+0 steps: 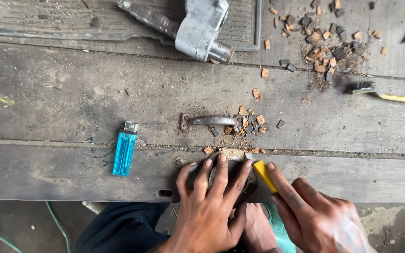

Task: Scraping old gasket material or debris from a motorcycle clutch plate using a utility knife

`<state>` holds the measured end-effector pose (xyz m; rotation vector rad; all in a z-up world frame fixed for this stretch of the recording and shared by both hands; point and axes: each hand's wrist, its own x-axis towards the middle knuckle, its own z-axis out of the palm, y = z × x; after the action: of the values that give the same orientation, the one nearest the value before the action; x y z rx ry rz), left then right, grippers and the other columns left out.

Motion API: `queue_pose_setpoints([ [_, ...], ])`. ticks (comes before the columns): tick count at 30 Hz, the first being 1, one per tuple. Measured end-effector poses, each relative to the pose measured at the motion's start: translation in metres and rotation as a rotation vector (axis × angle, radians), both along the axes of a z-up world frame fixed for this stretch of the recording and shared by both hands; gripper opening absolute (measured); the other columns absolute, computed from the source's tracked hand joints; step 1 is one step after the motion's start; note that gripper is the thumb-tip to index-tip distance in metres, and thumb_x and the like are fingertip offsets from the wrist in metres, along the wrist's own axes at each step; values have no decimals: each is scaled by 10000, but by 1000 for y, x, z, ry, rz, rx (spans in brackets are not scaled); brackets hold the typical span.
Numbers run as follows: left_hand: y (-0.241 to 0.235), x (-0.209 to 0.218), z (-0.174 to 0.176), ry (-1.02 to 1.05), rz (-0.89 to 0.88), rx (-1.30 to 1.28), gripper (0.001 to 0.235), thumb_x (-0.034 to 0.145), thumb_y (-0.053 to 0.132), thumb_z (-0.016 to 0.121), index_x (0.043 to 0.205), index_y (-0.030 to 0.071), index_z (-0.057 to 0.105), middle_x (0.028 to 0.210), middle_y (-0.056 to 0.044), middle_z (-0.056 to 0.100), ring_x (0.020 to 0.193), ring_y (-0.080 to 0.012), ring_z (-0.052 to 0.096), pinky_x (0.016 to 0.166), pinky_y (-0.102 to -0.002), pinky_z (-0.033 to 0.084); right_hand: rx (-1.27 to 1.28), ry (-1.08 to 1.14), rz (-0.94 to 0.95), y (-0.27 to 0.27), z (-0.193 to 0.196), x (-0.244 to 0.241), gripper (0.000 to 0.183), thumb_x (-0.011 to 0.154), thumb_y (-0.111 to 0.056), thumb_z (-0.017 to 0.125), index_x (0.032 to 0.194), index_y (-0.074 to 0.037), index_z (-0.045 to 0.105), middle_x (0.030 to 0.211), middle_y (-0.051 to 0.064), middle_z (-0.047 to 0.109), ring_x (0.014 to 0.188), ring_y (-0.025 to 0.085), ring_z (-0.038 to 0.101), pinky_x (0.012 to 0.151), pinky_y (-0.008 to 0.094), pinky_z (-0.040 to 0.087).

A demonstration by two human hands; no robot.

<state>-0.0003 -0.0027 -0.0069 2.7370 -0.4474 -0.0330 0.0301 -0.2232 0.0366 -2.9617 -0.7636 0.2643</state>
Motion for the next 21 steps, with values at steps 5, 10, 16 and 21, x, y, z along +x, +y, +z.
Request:
queue_pose_setpoints([
  [5,0,-3,-3,-3,12,-9,649,942,493,491,1556,283,496,1527,-153,497,1268,-351,497,1079,-605,337,103,66,22,-3,4,3,534,944,-291,637,1465,-191,578,757,-50,566,443,127,571,392,355,514],
  [10,-2,0,-4,-56,33,23,609,946,520,492,1516,315,554,1492,-123,504,1233,-319,470,1038,-586,393,116,80,22,-6,2,6,531,931,-288,653,1448,-181,595,746,-44,563,423,127,558,383,349,499],
  [16,-1,-1,-7,-84,46,-40,528,974,459,506,1465,299,616,1474,-141,530,1230,-326,497,1029,-590,421,93,48,83,-12,-1,9,498,927,-277,654,1419,-205,620,721,-70,541,409,73,553,353,304,463],
  [21,-3,-2,-12,-90,63,1,604,901,499,545,1469,304,617,1481,-96,533,1271,-292,457,1032,-581,414,50,62,105,-9,-2,14,534,921,-310,657,1444,-221,601,747,-56,575,410,115,580,351,342,486],
])
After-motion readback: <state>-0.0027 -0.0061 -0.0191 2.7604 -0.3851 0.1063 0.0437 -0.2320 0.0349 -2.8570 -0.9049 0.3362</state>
